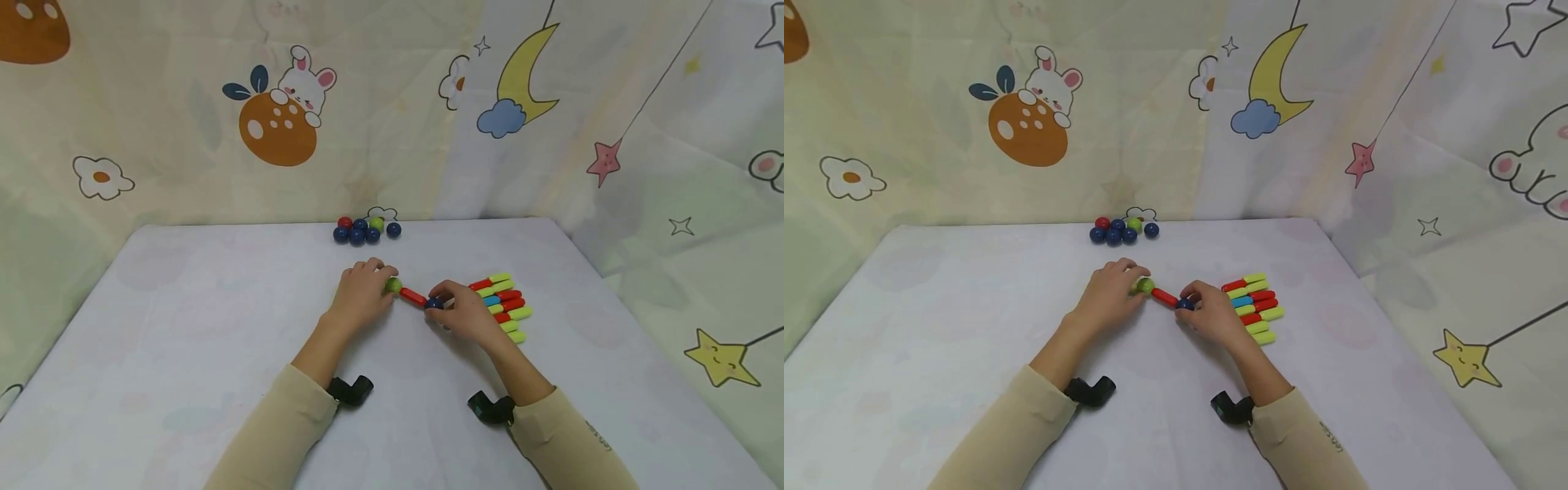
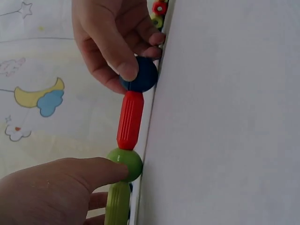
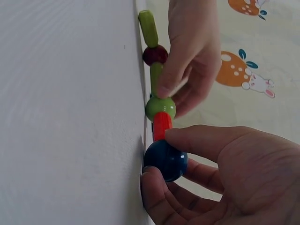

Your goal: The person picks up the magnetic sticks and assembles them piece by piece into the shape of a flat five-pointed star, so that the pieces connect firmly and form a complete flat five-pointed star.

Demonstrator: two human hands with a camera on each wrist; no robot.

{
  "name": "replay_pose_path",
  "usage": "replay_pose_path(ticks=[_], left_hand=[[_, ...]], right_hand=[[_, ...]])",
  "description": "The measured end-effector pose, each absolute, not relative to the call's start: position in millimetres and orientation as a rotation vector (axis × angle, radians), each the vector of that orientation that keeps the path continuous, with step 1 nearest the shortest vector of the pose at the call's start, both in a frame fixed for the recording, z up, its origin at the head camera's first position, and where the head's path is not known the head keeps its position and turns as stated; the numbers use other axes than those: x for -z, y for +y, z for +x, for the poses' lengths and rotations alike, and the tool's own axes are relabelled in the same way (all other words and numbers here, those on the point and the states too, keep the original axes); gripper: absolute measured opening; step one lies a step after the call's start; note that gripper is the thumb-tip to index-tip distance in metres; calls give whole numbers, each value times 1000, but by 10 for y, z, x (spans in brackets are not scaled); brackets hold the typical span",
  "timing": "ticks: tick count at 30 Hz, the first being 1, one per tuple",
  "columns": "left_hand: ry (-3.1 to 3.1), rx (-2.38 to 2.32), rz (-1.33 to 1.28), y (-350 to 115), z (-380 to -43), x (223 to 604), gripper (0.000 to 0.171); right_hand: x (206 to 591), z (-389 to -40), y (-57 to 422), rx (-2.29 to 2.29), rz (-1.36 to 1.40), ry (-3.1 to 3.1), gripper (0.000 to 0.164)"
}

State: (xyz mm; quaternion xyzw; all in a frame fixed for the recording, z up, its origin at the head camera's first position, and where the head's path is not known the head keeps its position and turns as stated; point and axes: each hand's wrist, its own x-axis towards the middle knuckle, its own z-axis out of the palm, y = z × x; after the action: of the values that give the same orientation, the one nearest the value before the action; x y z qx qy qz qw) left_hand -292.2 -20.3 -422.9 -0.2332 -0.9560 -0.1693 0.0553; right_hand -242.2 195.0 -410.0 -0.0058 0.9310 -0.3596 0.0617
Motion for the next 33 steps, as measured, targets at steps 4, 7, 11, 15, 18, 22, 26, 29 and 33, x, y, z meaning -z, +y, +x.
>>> replay_pose_path(ticks=[4,7,11,15,18,22,26,29,33], left_hand=[[-2951,490,-668,-288,-2946,4208,37],[-2969,466,-684,-333,-2942,4196,36],[-2994,432,-684,-381,-2914,4155,36],[-3036,421,-661,-439,-2890,4118,35],[-3071,413,-637,-481,-2885,4105,36],[-3091,418,-624,-511,-2873,4089,37],[-3091,445,-608,-537,-2852,4084,35],[-3099,463,-588,-565,-2836,4079,35],[-3127,503,-537,-631,-2819,4088,38]], right_hand=[[4102,-2437,1954,1087,-27,2822,34],[4107,-2450,1948,1087,-39,2832,36],[4102,-2457,1955,1099,-49,2852,40],[4084,-2459,1965,1160,-49,2837,41],[4080,-2470,1959,1197,-56,2813,40],[4074,-2470,1959,1216,-73,2806,40],[4062,-2466,1983,1206,-110,2857,37],[4031,-2458,2025,1130,-163,2949,34],[3987,-2471,2107,939,-204,3085,30]])
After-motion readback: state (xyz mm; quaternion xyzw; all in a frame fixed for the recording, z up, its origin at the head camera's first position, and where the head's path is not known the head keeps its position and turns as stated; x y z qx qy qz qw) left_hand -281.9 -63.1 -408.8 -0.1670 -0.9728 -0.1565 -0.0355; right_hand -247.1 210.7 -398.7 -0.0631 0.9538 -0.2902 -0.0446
